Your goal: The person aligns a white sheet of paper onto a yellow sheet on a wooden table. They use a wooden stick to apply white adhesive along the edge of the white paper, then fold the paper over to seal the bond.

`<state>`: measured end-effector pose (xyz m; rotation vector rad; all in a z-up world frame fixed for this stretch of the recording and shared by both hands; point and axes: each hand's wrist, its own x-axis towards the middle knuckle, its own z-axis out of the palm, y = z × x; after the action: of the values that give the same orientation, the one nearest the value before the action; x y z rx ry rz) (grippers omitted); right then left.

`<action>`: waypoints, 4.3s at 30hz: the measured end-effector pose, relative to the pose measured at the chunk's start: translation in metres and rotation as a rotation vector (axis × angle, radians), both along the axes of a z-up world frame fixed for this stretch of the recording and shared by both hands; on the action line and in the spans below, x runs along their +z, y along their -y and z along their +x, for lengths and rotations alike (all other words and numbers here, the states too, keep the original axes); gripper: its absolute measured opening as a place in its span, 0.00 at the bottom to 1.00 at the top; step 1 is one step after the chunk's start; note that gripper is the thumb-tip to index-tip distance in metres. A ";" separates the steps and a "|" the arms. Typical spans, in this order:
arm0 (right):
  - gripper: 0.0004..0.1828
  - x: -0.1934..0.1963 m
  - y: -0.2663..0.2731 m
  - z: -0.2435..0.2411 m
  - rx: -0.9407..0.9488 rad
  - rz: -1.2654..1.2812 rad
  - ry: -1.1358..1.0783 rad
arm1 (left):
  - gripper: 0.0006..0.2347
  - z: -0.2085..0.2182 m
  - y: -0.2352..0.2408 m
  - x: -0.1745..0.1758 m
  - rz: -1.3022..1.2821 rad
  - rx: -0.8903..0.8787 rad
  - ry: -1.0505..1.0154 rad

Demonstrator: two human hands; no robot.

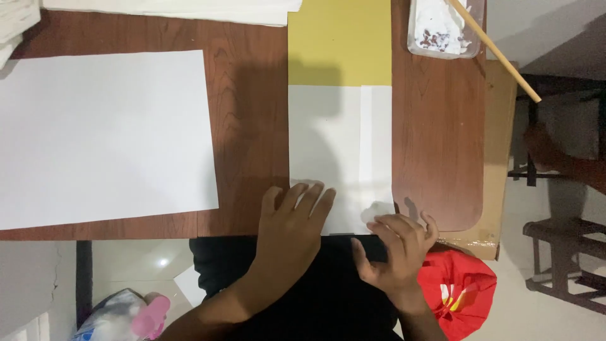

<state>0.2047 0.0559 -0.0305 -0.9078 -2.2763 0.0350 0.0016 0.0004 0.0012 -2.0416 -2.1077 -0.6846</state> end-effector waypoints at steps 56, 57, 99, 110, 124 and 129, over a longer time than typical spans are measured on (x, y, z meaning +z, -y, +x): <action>0.06 0.013 -0.062 -0.037 -0.053 -0.283 0.131 | 0.05 -0.023 -0.070 -0.018 -0.083 -0.224 0.361; 0.07 0.011 -0.063 -0.038 -0.073 -0.265 0.147 | 0.06 -0.024 -0.072 -0.015 -0.070 -0.226 0.382; 0.08 0.022 -0.075 -0.081 -0.296 -0.329 0.207 | 0.26 -0.062 -0.067 -0.039 -0.259 -0.373 -0.173; 0.26 0.019 -0.032 -0.021 0.174 -0.312 0.326 | 0.46 -0.065 -0.066 -0.025 -0.299 -0.410 -0.129; 0.31 0.006 0.002 0.006 0.547 -0.236 0.366 | 0.29 -0.073 -0.078 -0.025 -0.204 -0.378 -0.306; 0.23 0.002 0.005 0.009 0.629 -0.139 0.200 | 0.29 -0.078 -0.083 -0.024 -0.128 -0.415 -0.363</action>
<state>0.2133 0.0511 -0.0281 -0.2328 -2.6876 0.3969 -0.0768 0.0833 -0.0225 -2.4770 -1.5833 -0.1938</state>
